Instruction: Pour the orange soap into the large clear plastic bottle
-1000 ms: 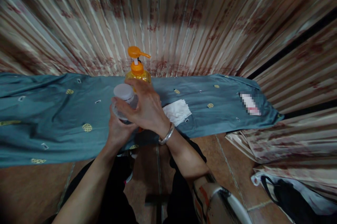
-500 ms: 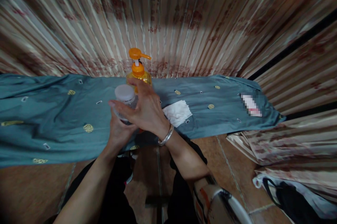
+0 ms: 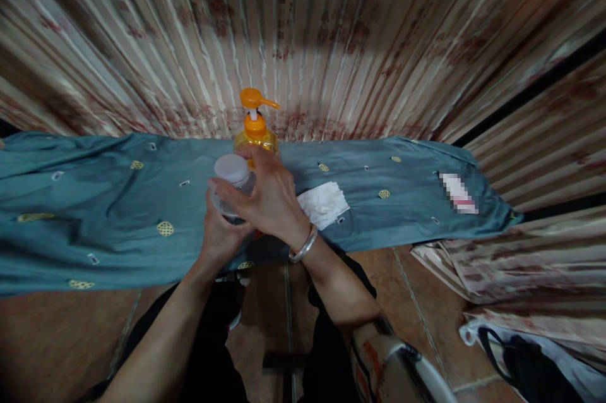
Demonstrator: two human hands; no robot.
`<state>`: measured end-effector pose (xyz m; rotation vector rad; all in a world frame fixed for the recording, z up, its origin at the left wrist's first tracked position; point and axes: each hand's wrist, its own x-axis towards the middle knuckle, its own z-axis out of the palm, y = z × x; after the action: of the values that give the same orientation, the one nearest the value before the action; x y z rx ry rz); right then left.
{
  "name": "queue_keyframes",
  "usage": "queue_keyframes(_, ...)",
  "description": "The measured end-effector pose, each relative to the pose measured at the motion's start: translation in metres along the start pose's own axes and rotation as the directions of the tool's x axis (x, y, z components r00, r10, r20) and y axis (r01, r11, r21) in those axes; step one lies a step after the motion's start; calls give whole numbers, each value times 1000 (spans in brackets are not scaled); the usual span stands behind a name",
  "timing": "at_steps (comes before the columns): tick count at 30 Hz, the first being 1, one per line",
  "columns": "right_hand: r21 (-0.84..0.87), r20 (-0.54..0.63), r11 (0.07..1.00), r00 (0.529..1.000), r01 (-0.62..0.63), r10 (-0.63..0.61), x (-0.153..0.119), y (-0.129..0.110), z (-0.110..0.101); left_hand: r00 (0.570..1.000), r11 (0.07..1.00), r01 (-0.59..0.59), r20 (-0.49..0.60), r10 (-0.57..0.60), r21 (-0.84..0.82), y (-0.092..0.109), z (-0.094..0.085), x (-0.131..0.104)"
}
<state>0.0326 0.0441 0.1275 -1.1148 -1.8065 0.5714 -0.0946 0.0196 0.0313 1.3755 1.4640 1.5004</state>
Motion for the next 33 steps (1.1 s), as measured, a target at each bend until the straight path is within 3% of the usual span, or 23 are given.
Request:
queue_keyframes(17,23,22,999,999,28,-28,-1,0,-3,999,999,-48,-6,48,4,0,1,0)
queue_keyframes(25,61,-66,997,997,54,-50,-1,-1,-5,999,999,-44,1,44,-6,0,2,1)
queue_keyframes(30,175,-181,979,981,104,-72,5,-3,-27,998,998,-63,-23,63,-9,0,3,1)
queue_keyframes(33,151,-159,985,986,82,-58,-1,5,-50,998,998,-57,-32,57,-9,-2,4,2)
